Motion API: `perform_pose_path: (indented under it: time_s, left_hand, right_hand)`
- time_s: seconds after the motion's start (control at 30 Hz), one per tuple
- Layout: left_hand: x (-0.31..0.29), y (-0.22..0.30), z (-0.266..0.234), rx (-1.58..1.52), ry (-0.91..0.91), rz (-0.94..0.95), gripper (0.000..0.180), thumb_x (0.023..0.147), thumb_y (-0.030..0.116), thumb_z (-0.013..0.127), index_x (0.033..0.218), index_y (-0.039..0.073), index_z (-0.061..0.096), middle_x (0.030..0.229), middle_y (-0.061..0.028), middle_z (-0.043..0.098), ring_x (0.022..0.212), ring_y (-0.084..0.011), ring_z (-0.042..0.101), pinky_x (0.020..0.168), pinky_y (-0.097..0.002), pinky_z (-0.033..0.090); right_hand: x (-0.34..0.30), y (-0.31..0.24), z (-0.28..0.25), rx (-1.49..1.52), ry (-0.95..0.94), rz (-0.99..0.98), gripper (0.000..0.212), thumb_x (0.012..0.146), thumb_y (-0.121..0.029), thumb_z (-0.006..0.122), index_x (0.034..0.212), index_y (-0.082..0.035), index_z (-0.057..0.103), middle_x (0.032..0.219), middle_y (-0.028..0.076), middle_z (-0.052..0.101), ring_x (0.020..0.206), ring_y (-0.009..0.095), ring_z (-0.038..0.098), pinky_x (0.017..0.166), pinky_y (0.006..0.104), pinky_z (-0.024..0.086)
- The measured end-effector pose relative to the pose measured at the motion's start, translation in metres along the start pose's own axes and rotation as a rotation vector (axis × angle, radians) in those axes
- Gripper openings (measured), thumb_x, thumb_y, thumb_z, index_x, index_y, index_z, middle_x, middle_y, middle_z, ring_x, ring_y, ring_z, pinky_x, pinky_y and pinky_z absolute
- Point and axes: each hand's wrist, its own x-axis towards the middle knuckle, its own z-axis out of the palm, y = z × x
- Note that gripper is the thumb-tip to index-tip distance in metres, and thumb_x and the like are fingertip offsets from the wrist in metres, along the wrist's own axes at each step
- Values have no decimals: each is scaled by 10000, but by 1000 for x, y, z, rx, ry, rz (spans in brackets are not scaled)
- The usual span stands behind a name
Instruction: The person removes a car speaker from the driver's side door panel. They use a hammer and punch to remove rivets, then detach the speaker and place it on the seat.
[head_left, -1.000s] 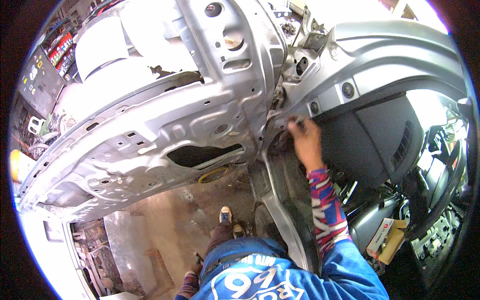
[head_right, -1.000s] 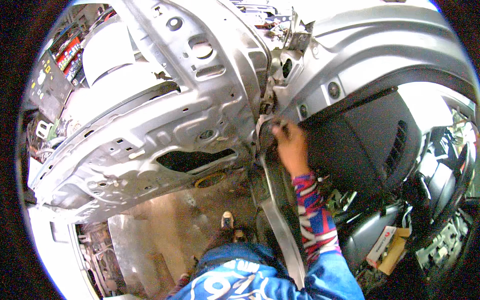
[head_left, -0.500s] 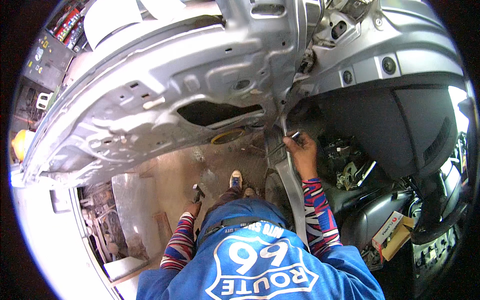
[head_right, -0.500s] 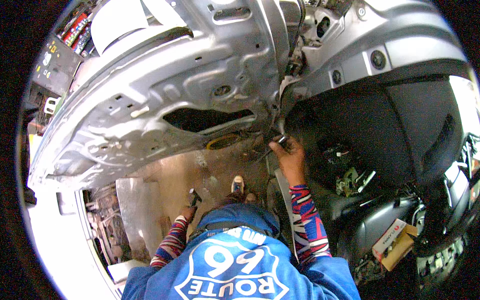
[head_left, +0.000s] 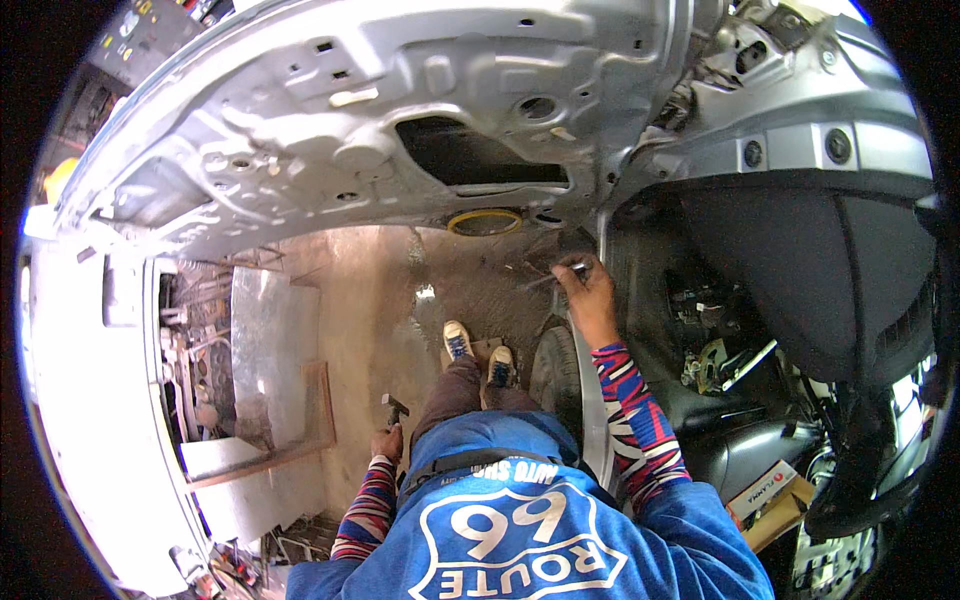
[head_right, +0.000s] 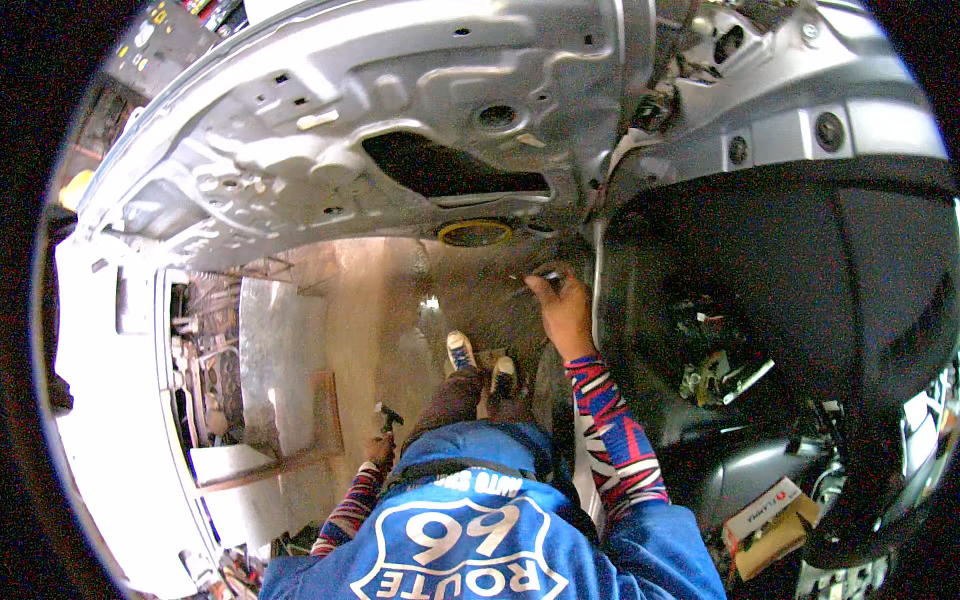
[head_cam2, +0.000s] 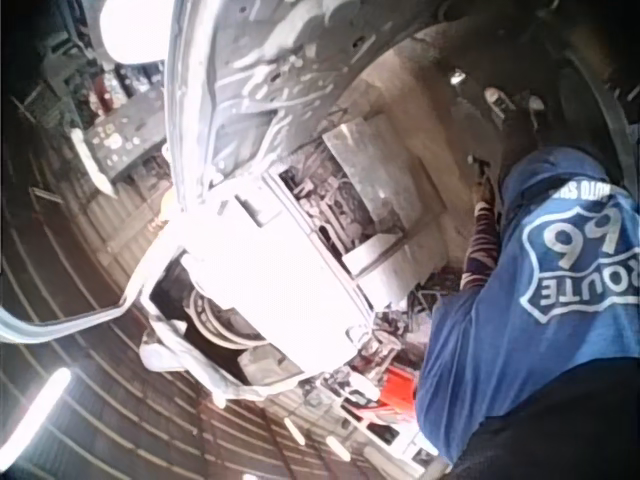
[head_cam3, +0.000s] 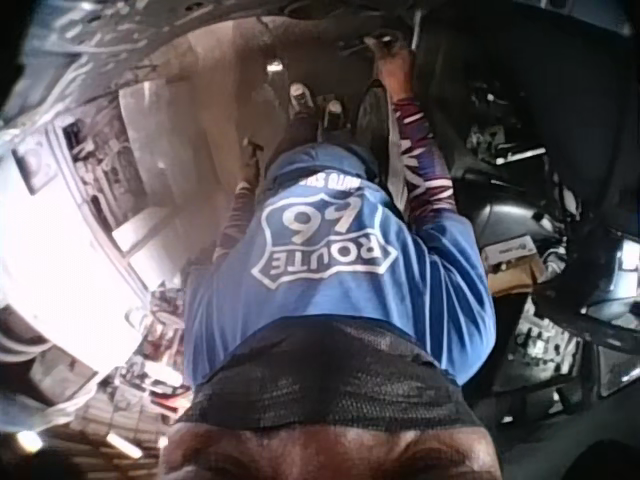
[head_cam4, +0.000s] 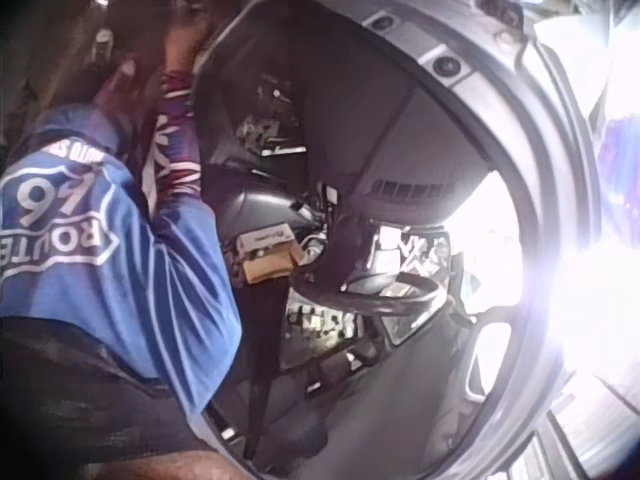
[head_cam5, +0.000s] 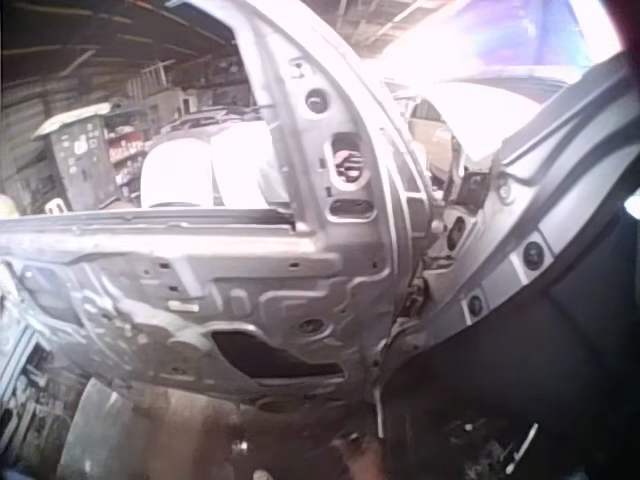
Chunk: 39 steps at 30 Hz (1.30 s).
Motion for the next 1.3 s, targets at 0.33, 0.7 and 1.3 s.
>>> perform_pose_path:
  time_s: [0.33, 0.7, 1.3]
  left_hand:
    - [-19, -12, 24, -44, 103, 122, 559, 934, 510, 494, 945, -7, 707, 844, -256, 691, 855, -399, 682, 786, -474, 508]
    - [29, 75, 75, -31, -64, 410, 476, 970, 437, 487, 1023, -11, 638, 962, -302, 651, 933, -457, 630, 796, -513, 470]
    - [209, 222, 219, -72, -243, 982, 402, 993, 347, 531, 1122, -30, 585, 907, -268, 644, 873, -384, 645, 792, -441, 480]
  right_hand:
    - [48, -1, 84, -83, -220, -189, 159, 897, -119, 690, 995, 1, 655, 892, 60, 677, 813, 124, 620, 756, 281, 500]
    - [116, 75, 158, -281, -270, -293, 179, 890, -148, 694, 996, -8, 668, 904, 111, 707, 832, 195, 672, 794, 307, 508]
    - [132, 153, 169, -387, -213, -928, 159, 921, -148, 667, 967, 1, 638, 922, 116, 708, 827, 246, 707, 744, 318, 528]
